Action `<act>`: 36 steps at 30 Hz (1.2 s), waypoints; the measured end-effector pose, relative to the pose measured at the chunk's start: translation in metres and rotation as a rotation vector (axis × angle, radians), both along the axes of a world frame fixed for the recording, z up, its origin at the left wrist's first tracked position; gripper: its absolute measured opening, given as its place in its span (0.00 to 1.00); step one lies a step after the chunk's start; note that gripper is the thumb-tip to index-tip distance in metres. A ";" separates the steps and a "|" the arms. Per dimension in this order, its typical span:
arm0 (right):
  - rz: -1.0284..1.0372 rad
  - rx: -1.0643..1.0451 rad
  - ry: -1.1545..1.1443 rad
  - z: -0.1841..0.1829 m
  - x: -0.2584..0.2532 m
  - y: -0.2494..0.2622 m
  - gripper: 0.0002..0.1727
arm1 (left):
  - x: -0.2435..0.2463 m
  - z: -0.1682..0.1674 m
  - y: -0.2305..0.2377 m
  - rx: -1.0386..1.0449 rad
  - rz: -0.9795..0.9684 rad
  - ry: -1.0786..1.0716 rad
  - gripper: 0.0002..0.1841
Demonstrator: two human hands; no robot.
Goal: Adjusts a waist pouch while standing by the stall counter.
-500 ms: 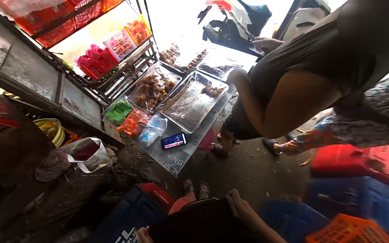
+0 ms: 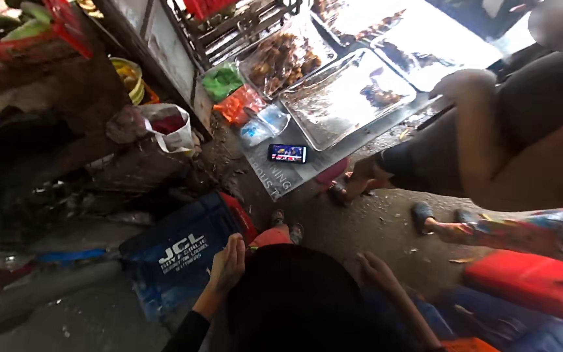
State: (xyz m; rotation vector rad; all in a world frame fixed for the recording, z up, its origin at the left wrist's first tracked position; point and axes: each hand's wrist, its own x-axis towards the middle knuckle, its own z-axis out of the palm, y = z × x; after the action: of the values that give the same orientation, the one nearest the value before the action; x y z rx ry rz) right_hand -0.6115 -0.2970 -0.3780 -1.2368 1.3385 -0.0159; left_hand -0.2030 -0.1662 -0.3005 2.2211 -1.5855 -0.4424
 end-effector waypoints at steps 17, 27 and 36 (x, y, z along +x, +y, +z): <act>-0.374 -0.056 0.461 -0.105 -0.043 0.108 0.41 | 0.028 -0.004 -0.007 0.159 -0.085 0.539 0.22; -0.347 -0.200 0.363 -0.080 0.059 0.022 0.36 | 0.122 0.000 -0.125 0.214 -0.243 0.585 0.26; -0.340 -0.043 0.412 -0.051 0.230 -0.095 0.37 | 0.293 -0.056 -0.331 0.725 -0.314 0.530 0.29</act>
State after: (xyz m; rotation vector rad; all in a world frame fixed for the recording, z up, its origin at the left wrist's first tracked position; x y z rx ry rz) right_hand -0.3812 -0.3919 -0.4294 -1.0681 1.9058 -0.0319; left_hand 0.0905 -0.4973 -0.3561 2.0022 -1.6136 -1.7652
